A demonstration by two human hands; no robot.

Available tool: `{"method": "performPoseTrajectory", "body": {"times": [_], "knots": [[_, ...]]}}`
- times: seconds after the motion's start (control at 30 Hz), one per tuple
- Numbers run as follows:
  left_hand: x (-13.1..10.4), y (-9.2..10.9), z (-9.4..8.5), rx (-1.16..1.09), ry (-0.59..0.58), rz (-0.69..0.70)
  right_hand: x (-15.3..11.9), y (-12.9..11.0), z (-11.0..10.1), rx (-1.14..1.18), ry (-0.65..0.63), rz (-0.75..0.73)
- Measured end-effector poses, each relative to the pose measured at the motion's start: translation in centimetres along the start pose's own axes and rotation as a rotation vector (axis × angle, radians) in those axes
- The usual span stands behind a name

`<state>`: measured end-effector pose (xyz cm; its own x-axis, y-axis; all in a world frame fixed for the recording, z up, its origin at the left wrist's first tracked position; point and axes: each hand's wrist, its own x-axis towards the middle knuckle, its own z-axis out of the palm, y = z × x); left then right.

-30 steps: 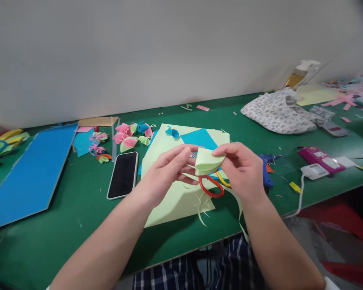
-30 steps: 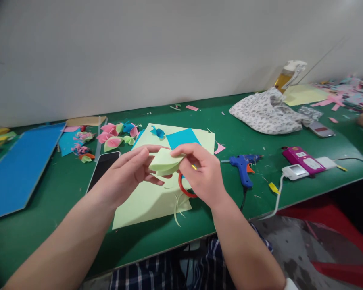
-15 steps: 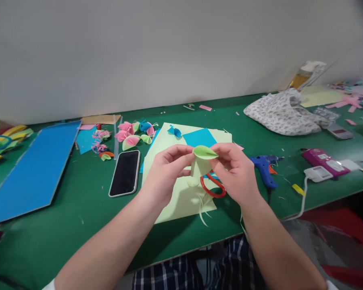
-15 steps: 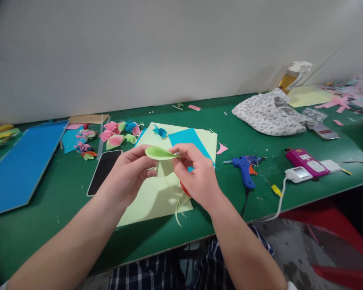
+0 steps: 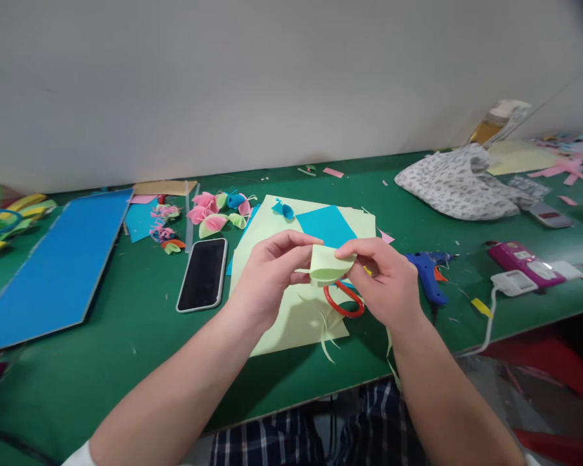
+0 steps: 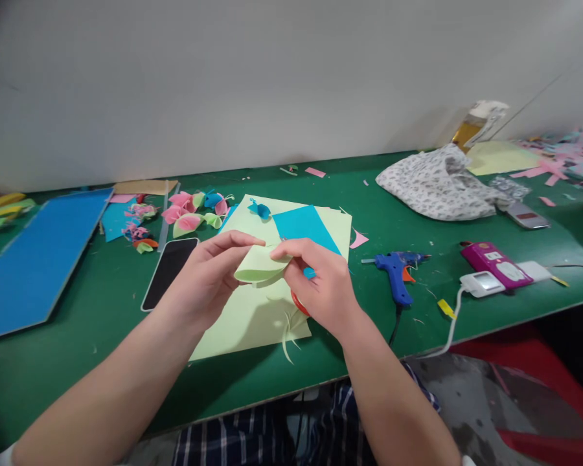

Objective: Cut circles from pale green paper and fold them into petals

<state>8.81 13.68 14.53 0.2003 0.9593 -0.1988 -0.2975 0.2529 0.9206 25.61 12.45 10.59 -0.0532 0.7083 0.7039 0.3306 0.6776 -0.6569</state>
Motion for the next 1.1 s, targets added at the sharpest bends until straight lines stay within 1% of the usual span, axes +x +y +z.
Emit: {"method": "performPoseTrajectory", "body": {"times": [0.13,0.27,0.37,0.57,0.73,0.83,0.9,1.0,1.03,1.07,1.1], "knots": [[-0.02,0.14,-0.06,-0.013,-0.019,-0.019,0.10,-0.11,-0.13,-0.080,0.000,-0.075],[0.13,0.14,-0.39,0.062,-0.043,-0.006,0.20,-0.14,-0.38,-0.150,-0.039,-0.139],[0.29,0.11,-0.51,0.087,-0.037,-0.013,0.32,-0.18,-0.46,-0.165,-0.049,-0.161],[0.28,0.16,-0.36,0.096,-0.007,0.001,0.35,-0.25,-0.40,-0.157,-0.048,-0.117],[0.12,0.15,-0.28,0.112,-0.001,0.028,0.20,-0.12,-0.59,-0.062,-0.074,-0.049],[0.10,0.11,-0.34,0.129,0.000,0.049,0.21,-0.02,-0.62,-0.031,-0.086,-0.053],[0.12,0.13,-0.40,0.144,-0.045,0.032,0.20,0.09,-0.50,-0.054,-0.046,-0.081],[0.13,0.23,-0.47,0.182,-0.169,-0.043,0.19,0.29,-0.27,-0.099,0.018,-0.138],[0.11,0.27,-0.47,0.197,-0.190,-0.051,0.20,0.34,-0.25,-0.107,0.025,-0.161],[0.07,0.30,-0.48,0.216,-0.187,-0.035,0.23,0.37,-0.27,-0.109,0.025,-0.183],[0.00,0.30,-0.48,0.245,-0.164,0.010,0.26,0.37,-0.34,-0.102,0.013,-0.197]]}}
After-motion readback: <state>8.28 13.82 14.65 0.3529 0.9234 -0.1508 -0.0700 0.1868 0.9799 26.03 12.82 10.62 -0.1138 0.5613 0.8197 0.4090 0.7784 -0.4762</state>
